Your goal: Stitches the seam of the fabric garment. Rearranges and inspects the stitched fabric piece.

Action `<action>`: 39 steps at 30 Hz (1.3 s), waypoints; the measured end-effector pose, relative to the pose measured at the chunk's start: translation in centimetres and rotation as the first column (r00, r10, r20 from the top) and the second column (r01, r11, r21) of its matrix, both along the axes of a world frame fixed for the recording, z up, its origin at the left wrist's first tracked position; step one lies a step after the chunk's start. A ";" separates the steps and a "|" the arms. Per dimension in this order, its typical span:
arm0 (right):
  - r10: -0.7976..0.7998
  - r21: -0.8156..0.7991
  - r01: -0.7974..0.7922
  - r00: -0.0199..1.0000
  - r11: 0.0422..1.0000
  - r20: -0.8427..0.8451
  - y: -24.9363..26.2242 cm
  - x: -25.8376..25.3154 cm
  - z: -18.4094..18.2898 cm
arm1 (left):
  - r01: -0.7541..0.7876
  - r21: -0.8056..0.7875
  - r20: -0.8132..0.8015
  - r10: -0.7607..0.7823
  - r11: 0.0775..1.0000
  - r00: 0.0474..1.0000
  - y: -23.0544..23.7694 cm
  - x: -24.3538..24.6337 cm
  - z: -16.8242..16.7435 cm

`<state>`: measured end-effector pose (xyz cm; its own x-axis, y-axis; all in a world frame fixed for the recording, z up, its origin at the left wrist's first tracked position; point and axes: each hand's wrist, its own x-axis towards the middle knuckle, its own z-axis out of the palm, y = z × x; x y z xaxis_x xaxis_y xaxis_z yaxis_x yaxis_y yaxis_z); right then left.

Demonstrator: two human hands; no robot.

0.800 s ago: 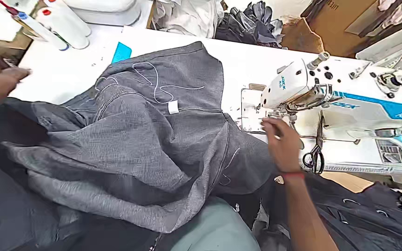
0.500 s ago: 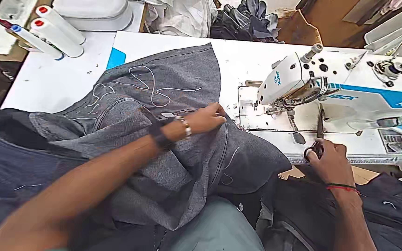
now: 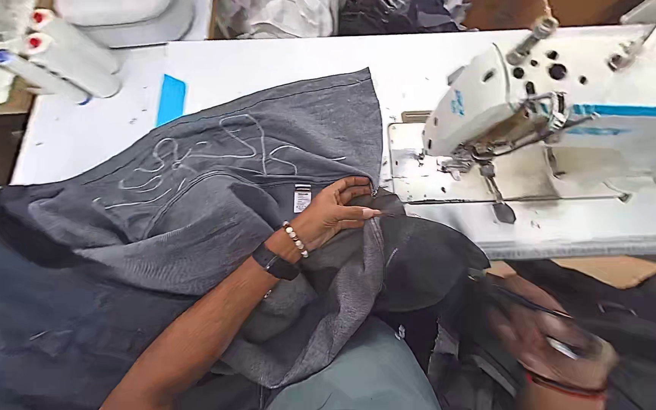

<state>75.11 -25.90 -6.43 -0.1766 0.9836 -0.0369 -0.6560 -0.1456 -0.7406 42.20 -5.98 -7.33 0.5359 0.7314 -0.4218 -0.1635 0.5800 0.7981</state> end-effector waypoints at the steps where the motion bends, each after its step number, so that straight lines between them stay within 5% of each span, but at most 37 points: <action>1: 0.086 -0.078 -0.079 0.991 0.994 0.101 1.0 -1.3 0.4 | 0.043 0.000 0.042 -0.043 0.999 0.998 0.1 0.2 -0.3; 7: 0.329 -0.180 -0.298 0.929 0.937 0.170 6.1 -3.3 -0.1 | 0.119 0.007 0.094 -0.119 0.993 0.988 0.2 0.2 -0.2; 11: 0.462 -0.116 -0.447 0.861 0.887 0.213 6.7 -3.5 0.8 | 0.266 0.176 -0.072 -0.257 0.948 0.964 -0.1 0.5 -0.2; 13: 0.374 -0.115 -0.357 0.879 0.927 0.295 4.8 -2.5 2.2 | 0.374 0.392 -0.235 -0.302 0.841 0.924 -2.1 1.6 -1.0; 16: 0.003 -0.092 0.053 0.854 0.994 0.521 2.1 0.7 3.9 | 0.601 0.562 -0.305 -0.533 0.568 0.789 -7.2 4.0 -2.5; 17: -0.103 -0.076 0.209 0.726 0.975 0.680 2.0 1.8 4.0 | 0.686 0.579 -0.340 -0.634 0.440 0.694 -8.6 4.8 -3.0; 19: -0.068 -0.021 0.344 0.246 0.939 0.967 3.6 4.5 3.5 | 0.771 0.581 -0.373 -0.757 0.260 0.536 -9.0 6.1 -2.3; 21: 0.179 -0.073 0.370 -0.260 0.926 0.949 6.3 6.9 3.2 | 0.761 0.582 -0.415 -0.700 0.286 0.581 -5.7 6.7 1.2; 23: 0.269 -0.092 0.353 -0.495 0.931 0.826 8.3 6.1 3.9 | 0.704 0.626 -0.613 -0.347 0.335 0.710 0.8 6.6 4.4; 24: 0.194 -0.047 0.264 -0.563 0.963 0.803 8.9 4.6 4.5 | 0.680 0.647 -0.701 -0.081 0.345 0.708 5.0 6.3 5.2; 25: 0.040 0.041 0.126 -0.585 0.991 0.810 9.3 2.4 4.8 | 0.672 0.639 -0.758 0.158 0.375 0.633 9.4 6.0 5.4; 27: -0.259 0.200 -0.176 -0.445 0.964 0.857 9.5 -3.8 3.6 | 0.642 0.620 -0.779 0.451 0.451 0.436 17.4 5.3 4.1; 29: -0.427 0.286 -0.467 -0.231 0.837 0.874 9.2 -9.7 -0.6 | 0.648 0.583 -0.789 0.533 0.490 0.306 22.4 4.2 1.6; 31: -0.621 0.454 -0.603 -0.088 0.656 0.779 7.2 -12.1 -5.9 | 0.662 0.586 -0.781 0.542 0.466 0.310 23.1 3.1 -0.8; 33: -0.726 0.608 -0.591 0.054 0.530 0.686 3.9 -10.9 -9.8 | 0.659 0.623 -0.759 0.528 0.421 0.380 19.4 2.8 -2.2; 37: -0.485 0.367 -0.659 0.004 0.657 0.874 -0.4 -9.1 -14.8 | 0.611 0.692 -0.711 0.511 0.386 0.483 5.4 2.2 -3.8; 39: -0.575 0.546 -0.516 0.120 0.660 0.809 -0.1 -9.9 -12.4 | 0.562 0.727 -0.682 0.506 0.395 0.528 1.1 1.9 -4.3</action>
<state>65.24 -26.04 -18.80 -0.4979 0.7684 0.4020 0.6244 0.6393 -0.4487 44.06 -4.93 -11.65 0.4251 0.8832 0.1983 0.7478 -0.4661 0.4729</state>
